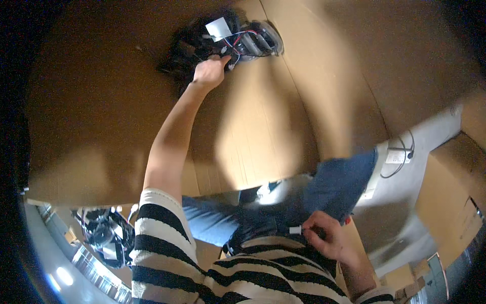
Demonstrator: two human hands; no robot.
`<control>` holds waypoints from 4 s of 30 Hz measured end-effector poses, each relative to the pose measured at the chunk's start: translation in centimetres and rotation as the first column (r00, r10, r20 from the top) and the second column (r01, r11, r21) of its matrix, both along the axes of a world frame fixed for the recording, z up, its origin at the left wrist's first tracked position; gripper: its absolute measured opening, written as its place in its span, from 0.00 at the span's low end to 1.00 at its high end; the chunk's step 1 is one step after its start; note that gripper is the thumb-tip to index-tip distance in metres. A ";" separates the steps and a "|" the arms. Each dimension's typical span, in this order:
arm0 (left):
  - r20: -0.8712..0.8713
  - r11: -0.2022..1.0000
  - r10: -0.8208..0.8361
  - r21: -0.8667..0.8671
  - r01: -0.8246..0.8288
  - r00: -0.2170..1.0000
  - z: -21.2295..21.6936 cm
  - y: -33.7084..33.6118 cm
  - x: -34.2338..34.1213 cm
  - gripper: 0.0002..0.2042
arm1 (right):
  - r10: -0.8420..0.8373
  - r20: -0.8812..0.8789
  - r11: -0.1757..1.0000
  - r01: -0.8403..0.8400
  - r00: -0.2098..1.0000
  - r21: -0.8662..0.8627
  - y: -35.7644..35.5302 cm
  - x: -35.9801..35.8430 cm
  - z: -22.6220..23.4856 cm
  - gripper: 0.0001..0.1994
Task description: The person sits on the floor and sorts through a large cardboard box filled with electronic components. They pick up individual items, which appear to be small motors or devices with attached wires, and connect white plastic connectors to the wire ends. The person handles the items one by one, connecting the wires and placing the assembled units back into the box.
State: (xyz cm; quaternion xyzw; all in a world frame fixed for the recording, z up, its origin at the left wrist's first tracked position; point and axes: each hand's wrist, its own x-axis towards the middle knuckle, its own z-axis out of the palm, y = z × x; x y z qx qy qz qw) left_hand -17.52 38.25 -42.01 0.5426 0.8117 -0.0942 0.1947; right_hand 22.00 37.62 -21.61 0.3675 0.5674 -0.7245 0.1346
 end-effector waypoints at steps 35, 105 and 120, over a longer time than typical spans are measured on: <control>0.971 0.769 0.130 0.029 -0.639 0.200 18.6 -15.7 17.7 0.21 | 0.158 -0.259 0.953 -0.079 0.953 0.292 -2.7 -3.7 3.8 0.04; 0.852 0.546 -0.182 0.503 -0.670 0.491 20.6 -20.4 27.0 0.09 | -0.165 -0.166 0.961 0.196 0.972 0.194 -4.3 3.1 6.2 0.02; 0.716 0.372 -0.169 0.683 -0.629 0.678 23.6 -22.7 25.8 0.09 | -0.218 -0.243 0.895 0.293 0.945 0.335 -3.7 5.1 5.4 0.04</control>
